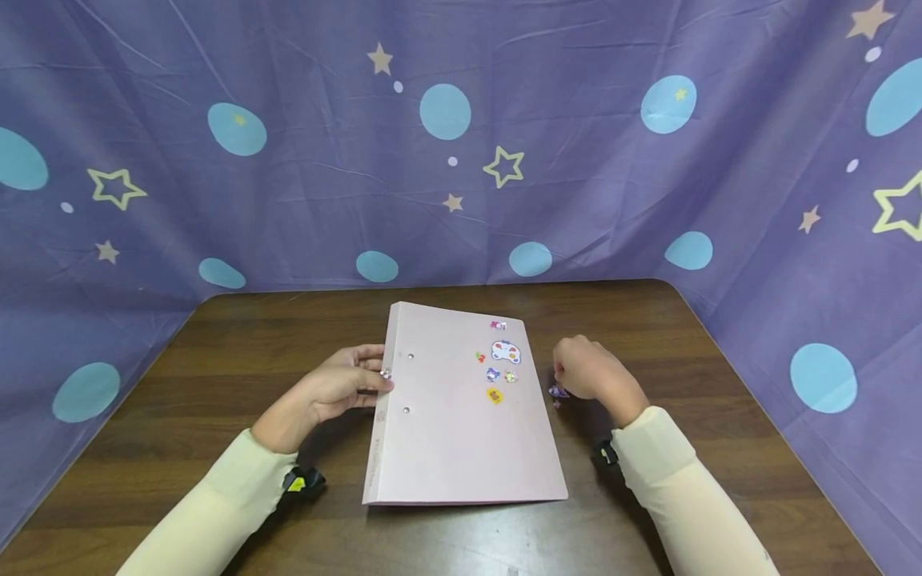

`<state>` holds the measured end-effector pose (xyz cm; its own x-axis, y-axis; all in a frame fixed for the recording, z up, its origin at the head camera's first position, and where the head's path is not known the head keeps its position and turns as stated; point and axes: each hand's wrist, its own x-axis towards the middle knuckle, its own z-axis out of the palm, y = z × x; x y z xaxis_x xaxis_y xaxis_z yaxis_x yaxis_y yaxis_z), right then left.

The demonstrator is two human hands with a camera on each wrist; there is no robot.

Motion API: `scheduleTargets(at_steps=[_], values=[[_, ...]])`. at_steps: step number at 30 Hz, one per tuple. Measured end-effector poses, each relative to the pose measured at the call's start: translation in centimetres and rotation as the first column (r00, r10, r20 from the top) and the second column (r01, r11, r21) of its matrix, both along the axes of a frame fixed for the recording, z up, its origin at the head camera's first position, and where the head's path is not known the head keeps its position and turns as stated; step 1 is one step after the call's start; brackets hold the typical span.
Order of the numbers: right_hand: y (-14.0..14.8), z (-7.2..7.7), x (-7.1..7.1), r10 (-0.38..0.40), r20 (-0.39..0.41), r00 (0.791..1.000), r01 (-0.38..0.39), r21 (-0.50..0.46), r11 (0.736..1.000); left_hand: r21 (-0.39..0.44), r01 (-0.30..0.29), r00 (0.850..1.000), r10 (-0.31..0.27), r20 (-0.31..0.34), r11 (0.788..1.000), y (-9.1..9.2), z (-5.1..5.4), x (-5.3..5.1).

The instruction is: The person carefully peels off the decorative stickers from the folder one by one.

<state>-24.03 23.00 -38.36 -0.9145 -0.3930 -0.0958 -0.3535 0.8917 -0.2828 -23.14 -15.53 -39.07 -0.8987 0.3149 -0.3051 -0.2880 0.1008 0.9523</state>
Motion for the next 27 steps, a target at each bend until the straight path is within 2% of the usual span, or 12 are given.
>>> scheduleTargets(at_steps=[10,17,22,27], values=[[-0.8,0.0,0.0,0.033,-0.084,0.996,-0.035,-0.019,0.999,-0.002,0.002,1.0,-0.002,-0.001,1.0,0.2,0.2,0.0],[-2.5,0.0,0.0,0.038,-0.06,0.997,-0.042,-0.068,0.997,0.006,0.011,1.0,-0.011,-0.003,1.0,0.2,0.2,0.2],[-3.6,-0.3,-0.5,0.101,-0.083,0.991,-0.107,-0.08,0.991,0.009,0.003,1.0,-0.003,0.0,1.0,0.1,0.2,0.2],[-4.5,-0.9,-1.2,0.175,-0.066,0.982,-0.18,-0.065,0.982,0.013,0.001,1.0,-0.001,-0.001,1.0,-0.1,0.3,0.1]])
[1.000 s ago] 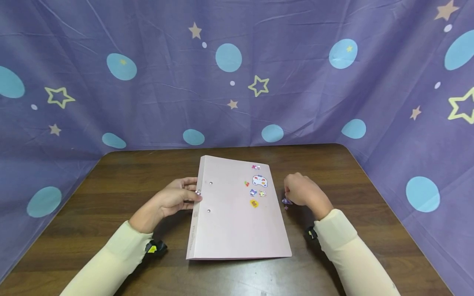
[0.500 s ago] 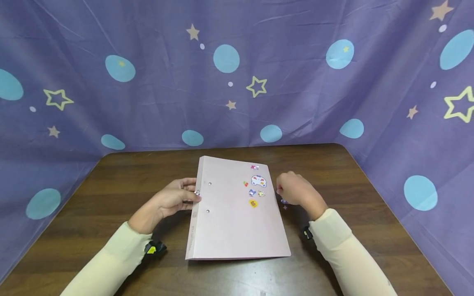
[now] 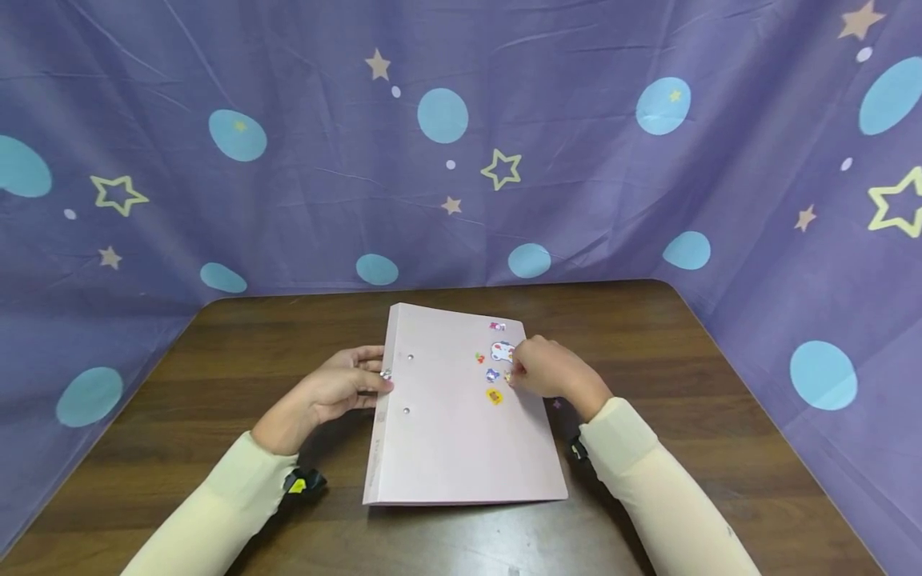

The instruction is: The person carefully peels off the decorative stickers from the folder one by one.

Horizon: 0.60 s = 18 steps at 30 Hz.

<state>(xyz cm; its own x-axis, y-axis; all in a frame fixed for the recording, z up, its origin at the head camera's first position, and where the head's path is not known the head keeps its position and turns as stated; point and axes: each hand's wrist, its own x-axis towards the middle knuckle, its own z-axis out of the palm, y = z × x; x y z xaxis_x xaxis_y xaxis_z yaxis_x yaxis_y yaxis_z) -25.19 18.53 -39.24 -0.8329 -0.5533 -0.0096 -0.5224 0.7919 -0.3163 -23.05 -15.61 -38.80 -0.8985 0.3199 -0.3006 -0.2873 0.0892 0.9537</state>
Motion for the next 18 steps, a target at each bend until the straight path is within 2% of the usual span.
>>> scheduleTargets(at_steps=[4,18], values=[[-0.26,-0.21,-0.29,0.006,0.015,1.0,-0.006,0.033,0.999,0.003,-0.002,1.0,0.002,-0.003,1.0,0.04,-0.07,0.0],[-0.83,-0.02,-0.89,-0.071,0.085,0.994,0.067,0.05,0.996,0.003,0.0,1.0,0.0,-0.007,1.0,0.0,-0.17,-0.02]])
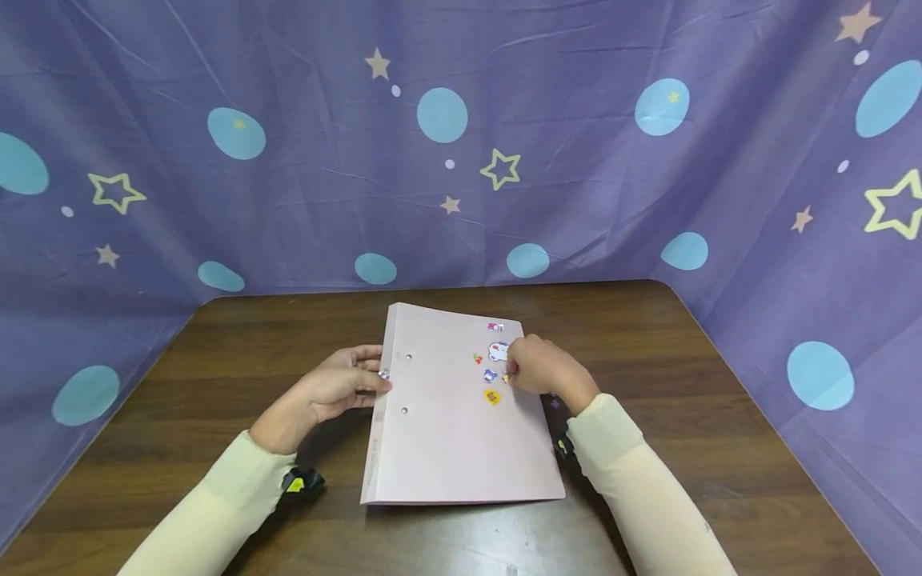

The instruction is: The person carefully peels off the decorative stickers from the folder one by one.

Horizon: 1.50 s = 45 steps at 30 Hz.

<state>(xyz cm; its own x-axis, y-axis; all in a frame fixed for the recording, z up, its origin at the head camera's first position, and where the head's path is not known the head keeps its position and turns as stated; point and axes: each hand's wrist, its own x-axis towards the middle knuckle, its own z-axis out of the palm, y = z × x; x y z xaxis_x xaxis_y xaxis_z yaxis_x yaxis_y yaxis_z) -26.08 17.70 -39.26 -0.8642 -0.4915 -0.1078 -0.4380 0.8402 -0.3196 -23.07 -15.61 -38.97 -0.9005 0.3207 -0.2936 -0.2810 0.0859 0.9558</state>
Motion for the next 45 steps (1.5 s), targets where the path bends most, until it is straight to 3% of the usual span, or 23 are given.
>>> scheduleTargets(at_steps=[9,14,22,30,45], values=[[0.2,-0.5,-0.5,0.014,0.007,1.0,-0.014,-0.03,0.999,0.004,0.003,1.0,-0.003,0.001,1.0,0.0,0.0,-0.1],[0.2,-0.8,-0.5,0.044,-0.005,0.999,-0.044,-0.011,0.999,0.005,0.003,1.0,-0.003,0.005,1.0,0.0,-0.1,-0.1],[0.1,-0.8,-0.4,0.025,0.025,0.999,-0.025,0.026,0.999,0.006,0.001,1.0,-0.001,0.006,1.0,0.1,0.1,0.0],[0.0,-1.4,-0.3,0.076,-0.044,0.996,-0.075,0.037,0.996,-0.001,0.0,1.0,0.0,0.007,1.0,0.1,0.1,0.0],[0.4,-0.7,0.0,0.079,-0.019,0.997,-0.079,-0.007,0.997,-0.009,0.0,1.0,0.0,0.001,1.0,0.1,0.2,0.1]])
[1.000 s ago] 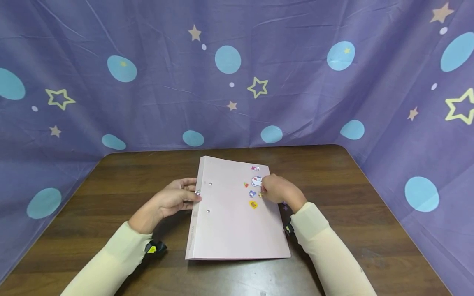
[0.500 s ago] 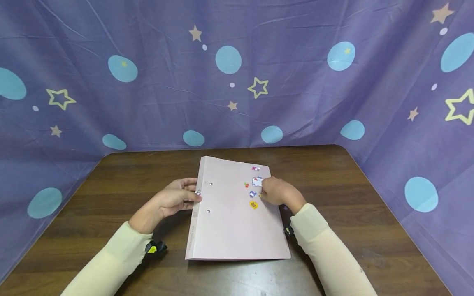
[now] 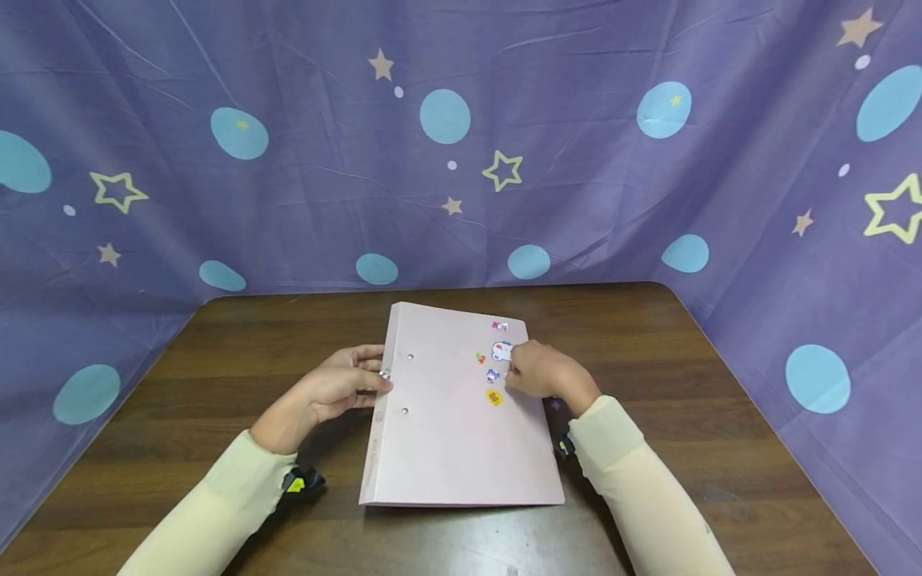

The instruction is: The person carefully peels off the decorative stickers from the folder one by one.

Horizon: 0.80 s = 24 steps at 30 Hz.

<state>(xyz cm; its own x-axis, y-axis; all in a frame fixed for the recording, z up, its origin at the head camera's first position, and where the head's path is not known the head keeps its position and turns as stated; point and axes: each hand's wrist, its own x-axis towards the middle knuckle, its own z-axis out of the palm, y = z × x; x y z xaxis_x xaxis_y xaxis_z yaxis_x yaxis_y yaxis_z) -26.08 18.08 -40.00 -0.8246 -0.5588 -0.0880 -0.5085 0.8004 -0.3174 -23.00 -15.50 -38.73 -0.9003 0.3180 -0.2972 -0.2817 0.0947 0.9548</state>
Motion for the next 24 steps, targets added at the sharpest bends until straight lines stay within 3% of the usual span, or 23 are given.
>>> scheduleTargets(at_steps=[12,24], values=[[0.3,0.5,0.1,0.034,0.007,0.999,-0.034,-0.025,0.999,-0.001,-0.002,1.0,0.002,0.0,1.0,0.0,0.2,0.1],[1.1,1.8,0.4,-0.03,0.067,0.997,0.033,-0.043,0.999,0.005,-0.007,1.0,0.007,0.002,1.0,0.0,0.3,0.1]])
